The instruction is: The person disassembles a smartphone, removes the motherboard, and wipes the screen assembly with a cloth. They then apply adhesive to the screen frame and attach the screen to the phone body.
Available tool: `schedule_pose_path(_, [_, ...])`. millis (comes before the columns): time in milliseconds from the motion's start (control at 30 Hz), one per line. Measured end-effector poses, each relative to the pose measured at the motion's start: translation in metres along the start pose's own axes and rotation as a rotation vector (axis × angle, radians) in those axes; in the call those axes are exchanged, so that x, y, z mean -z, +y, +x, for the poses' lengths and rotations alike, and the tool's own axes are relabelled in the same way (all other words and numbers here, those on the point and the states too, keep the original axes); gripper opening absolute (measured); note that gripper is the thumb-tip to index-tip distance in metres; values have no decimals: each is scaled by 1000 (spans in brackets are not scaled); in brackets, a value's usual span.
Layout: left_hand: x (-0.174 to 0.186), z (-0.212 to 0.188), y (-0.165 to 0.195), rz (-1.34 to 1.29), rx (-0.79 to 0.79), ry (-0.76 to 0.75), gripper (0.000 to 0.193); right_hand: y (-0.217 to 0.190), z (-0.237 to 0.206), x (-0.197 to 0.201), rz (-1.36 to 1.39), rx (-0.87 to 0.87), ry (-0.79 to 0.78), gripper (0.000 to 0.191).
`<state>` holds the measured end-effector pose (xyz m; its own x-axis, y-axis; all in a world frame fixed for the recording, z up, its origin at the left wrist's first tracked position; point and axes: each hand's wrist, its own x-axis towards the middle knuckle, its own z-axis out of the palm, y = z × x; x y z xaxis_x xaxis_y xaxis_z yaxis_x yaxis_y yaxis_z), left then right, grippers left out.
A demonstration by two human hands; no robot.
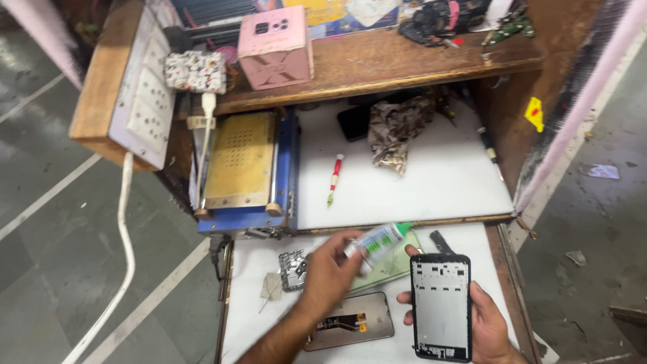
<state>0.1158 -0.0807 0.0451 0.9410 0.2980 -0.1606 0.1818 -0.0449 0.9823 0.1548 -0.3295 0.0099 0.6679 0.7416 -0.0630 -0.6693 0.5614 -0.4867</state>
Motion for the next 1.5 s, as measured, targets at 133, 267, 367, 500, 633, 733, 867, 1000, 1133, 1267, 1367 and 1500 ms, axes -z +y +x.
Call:
schedule_pose_path(133, [-15, -35, -17, -10, 284, -187, 25, 3, -1, 10, -28, -158, -57, 75])
schedule_pose_path(267, [2, -11, -14, 208, -66, -334, 28, -3, 1, 17, -86, -252, -79, 78])
schedule_pose_path(367, [7, 27, -5, 140, -259, -345, 32, 2, -2, 16, -68, -381, -115, 80])
schedule_pose_path(500, [-18, 53, 3, 223, 90, -874, 34, 6, -2, 13, -98, -520, -63, 82])
schedule_pose_path(633, [-29, 62, -3, 163, 31, -1000, 32, 5, -2, 10, 7, -574, -128, 85])
schedule_pose_path(733, [-25, 69, -14, 54, -15, -1032, 31, 3, 0, 8, 9, -572, -157, 89])
schedule_pose_path(867, [-15, 74, -27, -9, 51, -1207, 30, 2, 2, 3, 104, -626, -137, 96])
schedule_pose_path(1000, [-8, 72, -32, -181, 111, -1328, 25, 3, -1, -2, 173, -694, -119, 101])
schedule_pose_path(1133, [-15, 70, -29, -108, -41, -1165, 17, 3, 2, 0, 174, -674, -88, 97])
schedule_pose_path(1267, [-24, 76, -19, 29, -98, -921, 15, -2, 6, 7, 99, -561, -86, 90])
schedule_pose_path(1367, [-32, 83, -11, 125, -91, -783, 13, -4, 8, 13, 94, -528, -63, 88])
schedule_pose_path(1500, [-45, 96, 1, 111, -12, -595, 11, -2, 10, 20, 98, -569, -63, 84])
